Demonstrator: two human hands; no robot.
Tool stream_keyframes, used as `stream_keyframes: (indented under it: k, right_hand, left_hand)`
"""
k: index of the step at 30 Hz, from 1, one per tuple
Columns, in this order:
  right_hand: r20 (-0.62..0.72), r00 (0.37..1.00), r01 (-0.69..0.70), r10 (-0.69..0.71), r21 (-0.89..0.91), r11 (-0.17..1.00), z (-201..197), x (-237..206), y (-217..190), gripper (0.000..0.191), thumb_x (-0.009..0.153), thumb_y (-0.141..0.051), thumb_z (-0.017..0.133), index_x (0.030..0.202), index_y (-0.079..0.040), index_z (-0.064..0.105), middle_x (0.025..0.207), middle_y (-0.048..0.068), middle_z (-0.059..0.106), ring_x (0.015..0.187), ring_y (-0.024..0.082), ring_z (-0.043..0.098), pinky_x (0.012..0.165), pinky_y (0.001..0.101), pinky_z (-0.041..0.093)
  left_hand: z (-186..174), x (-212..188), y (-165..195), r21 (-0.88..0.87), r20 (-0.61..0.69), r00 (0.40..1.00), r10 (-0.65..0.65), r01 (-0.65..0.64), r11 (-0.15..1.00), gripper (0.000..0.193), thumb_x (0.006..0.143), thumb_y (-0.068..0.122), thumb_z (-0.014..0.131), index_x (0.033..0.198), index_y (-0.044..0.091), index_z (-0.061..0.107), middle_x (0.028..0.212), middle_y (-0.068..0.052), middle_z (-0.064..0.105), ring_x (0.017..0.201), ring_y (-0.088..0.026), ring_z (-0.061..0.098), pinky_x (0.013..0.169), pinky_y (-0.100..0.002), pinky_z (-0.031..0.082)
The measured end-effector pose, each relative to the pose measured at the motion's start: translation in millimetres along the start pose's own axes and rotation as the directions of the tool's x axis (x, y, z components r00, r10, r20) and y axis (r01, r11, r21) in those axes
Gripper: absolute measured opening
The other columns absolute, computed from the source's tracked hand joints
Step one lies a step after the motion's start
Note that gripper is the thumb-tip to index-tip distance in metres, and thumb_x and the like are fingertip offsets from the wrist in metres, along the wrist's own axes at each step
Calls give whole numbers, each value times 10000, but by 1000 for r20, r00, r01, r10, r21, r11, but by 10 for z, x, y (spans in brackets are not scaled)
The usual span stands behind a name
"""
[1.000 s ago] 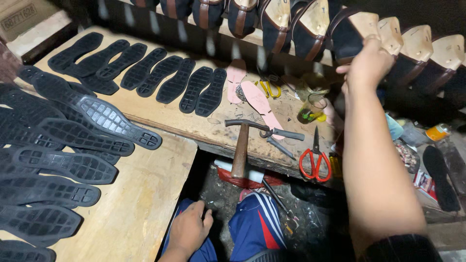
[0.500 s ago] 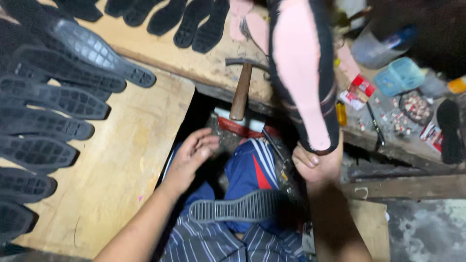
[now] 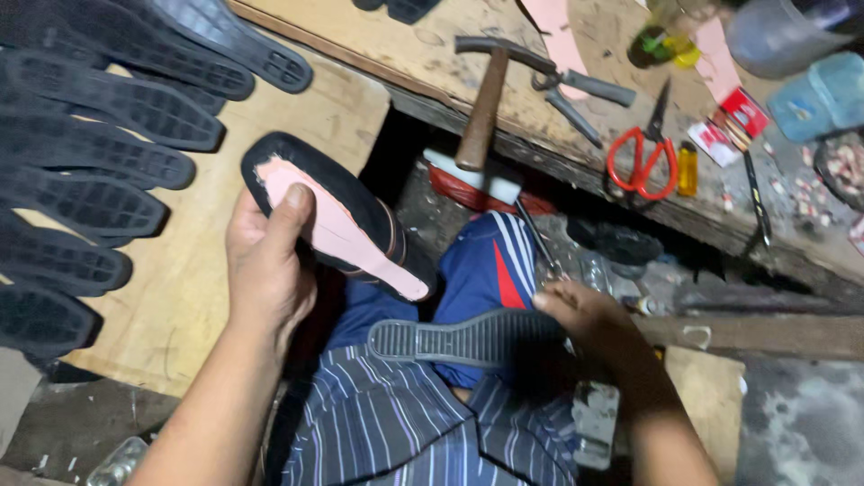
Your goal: The person holds a shoe with a pink insole and uses a small blade to trim excess material from the edge of the rubber sole, rotating the shoe to work around the perimeter. They finish the trimmed sole and place it with a stack of finished soles on the workbench.
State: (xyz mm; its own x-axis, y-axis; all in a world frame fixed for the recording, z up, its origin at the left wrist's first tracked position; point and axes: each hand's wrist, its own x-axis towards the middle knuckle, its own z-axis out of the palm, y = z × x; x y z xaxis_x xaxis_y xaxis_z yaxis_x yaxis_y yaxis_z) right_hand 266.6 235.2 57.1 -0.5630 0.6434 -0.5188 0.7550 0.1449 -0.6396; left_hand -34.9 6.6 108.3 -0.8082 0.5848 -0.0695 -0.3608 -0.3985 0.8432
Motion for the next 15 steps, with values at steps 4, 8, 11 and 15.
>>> stream_keyframes:
  k: [4, 8, 11, 15]
  right_hand:
    - [-206, 950, 225, -233, -64, 972, 179, -46, -262, 619, 783, -308, 780, 1318, -31, 636, 1276, 148, 696, 1145, 241, 674, 1012, 352, 490]
    - [29, 894, 440, -447, -241, 865, 352, 9, -498, 1022, 617, -398, 918, 1452, -24, 463, 1439, 177, 544, 1233, 338, 586, 992, 401, 458]
    - [86, 955, 283, -283, -542, 791, 500, 190, -465, 1098, 625, -448, 960, 1532, -140, 423, 1451, 119, 560, 1218, 335, 625, 973, 402, 517]
    - [54, 783, 565, -619, -478, 672, 682, 544, -120, 1040, 491, -382, 956, 1374, -77, 497, 1222, 201, 621, 1140, 389, 637, 945, 446, 511]
  left_hand:
    - [-194, -20, -156, -190, -198, 978, -64, 26, 981, 254, 1032, 170, 618, 1262, 69, 578, 1123, -65, 692, 1010, -195, 689, 911, -368, 571]
    - [-91, -193, -517, -404, -232, 936, -263, 153, 902, 294, 994, 214, 580, 1268, 113, 547, 1161, -82, 691, 1071, -246, 691, 928, -420, 578]
    - [-17, -316, -760, -472, -142, 924, -355, 252, 845, 344, 971, 208, 589, 1303, 121, 555, 1180, -81, 697, 1082, -242, 694, 937, -418, 571]
    - [-298, -261, -720, -234, -151, 967, -204, 166, 958, 316, 989, 142, 636, 1265, 6, 566, 1186, -111, 690, 1054, -202, 679, 935, -370, 559]
